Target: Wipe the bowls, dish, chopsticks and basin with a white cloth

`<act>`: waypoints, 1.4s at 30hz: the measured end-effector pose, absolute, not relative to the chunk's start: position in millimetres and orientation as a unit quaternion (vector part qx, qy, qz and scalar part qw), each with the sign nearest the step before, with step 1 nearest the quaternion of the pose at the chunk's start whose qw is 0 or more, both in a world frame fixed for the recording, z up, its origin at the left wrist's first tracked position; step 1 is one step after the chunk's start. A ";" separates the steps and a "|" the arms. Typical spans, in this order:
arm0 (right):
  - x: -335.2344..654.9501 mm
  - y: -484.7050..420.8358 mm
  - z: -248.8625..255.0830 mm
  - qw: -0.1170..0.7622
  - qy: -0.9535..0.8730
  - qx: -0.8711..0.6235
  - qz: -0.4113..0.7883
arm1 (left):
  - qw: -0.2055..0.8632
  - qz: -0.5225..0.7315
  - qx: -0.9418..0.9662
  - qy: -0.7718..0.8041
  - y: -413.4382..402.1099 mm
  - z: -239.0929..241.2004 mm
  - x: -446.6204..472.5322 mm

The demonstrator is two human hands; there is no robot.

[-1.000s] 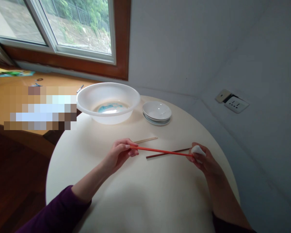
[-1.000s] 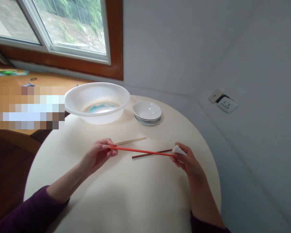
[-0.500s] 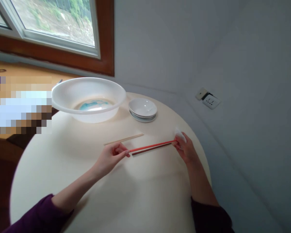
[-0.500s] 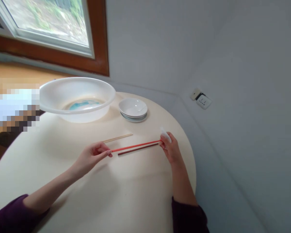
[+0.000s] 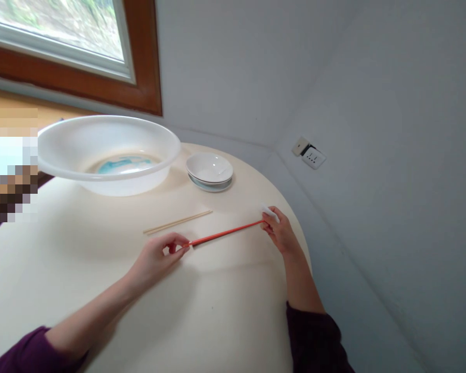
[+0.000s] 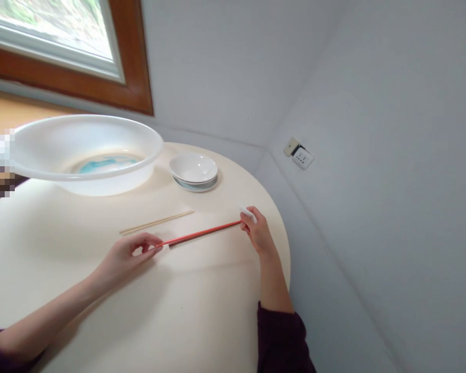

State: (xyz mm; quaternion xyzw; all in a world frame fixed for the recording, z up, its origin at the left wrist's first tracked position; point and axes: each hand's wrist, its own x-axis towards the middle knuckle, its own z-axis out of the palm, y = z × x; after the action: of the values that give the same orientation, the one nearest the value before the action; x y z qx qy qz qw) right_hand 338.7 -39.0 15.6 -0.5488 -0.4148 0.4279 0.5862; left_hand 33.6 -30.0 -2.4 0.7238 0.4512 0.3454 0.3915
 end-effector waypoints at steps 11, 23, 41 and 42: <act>342.8 -38.0 13.2 0.591 -0.429 -0.529 0.432 | 0.352 0.321 0.745 0.466 -31.9 -3.6 35.8; 348.8 -39.6 12.0 0.561 -0.447 -0.548 0.430 | 0.329 0.289 0.775 0.455 -31.9 -5.2 38.0; 359.0 -36.2 4.2 0.534 -0.462 -0.567 0.424 | 0.319 0.282 0.789 0.443 -29.2 -16.9 38.8; 359.1 -36.2 3.8 0.532 -0.463 -0.569 0.423 | 0.319 0.282 0.788 0.444 -29.1 -16.8 39.2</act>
State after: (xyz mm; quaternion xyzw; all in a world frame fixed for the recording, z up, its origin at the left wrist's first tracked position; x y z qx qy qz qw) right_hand 359.1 -36.2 3.8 -0.5690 -0.4630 0.4233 0.5317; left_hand 39.2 -29.1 -16.8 0.7881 0.4444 0.2822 0.3190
